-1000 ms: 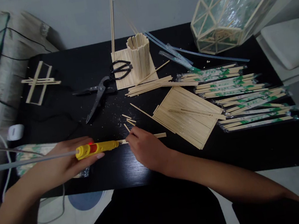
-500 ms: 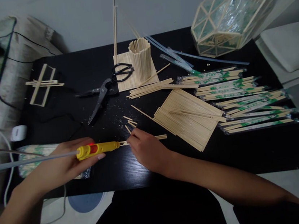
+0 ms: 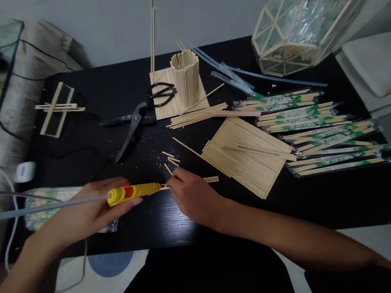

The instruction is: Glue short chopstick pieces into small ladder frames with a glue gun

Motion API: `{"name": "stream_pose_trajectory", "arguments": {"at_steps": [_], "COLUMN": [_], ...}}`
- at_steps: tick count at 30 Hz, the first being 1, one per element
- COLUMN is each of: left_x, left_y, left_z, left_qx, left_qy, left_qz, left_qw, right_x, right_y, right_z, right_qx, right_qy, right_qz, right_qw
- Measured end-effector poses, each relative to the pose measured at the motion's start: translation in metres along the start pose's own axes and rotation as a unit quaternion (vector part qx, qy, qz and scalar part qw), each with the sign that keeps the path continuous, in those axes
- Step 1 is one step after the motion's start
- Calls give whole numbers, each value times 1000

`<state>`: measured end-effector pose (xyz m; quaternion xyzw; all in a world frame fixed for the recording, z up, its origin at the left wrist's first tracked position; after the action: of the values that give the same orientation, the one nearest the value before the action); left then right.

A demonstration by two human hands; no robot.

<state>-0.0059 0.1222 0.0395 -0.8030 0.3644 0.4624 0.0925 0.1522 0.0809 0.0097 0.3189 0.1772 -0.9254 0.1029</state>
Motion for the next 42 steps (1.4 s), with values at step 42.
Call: {"name": "stream_pose_trajectory", "arguments": {"at_steps": [42], "left_x": [-9], "left_y": [18], "left_z": [25], "left_qx": [-34], "left_qy": [-44], "left_qz": [-31], "left_qw": [998], "right_x": [1], "right_y": [1], "right_z": [-2], "right_qx": [8], "right_qy": [-8], "right_qz": [3], "right_qw": [1000]}}
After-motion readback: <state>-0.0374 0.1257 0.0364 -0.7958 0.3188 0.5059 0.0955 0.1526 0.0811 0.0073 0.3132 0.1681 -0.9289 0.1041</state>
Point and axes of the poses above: each hand's wrist, its own y-axis away from the middle knuckle, its own x-axis out of the palm, z = x × y, the point moved 9 cm from there along -y, towards the middle knuckle, and after that the axes turned 9 degrees about -z, right-handed, at the moved point
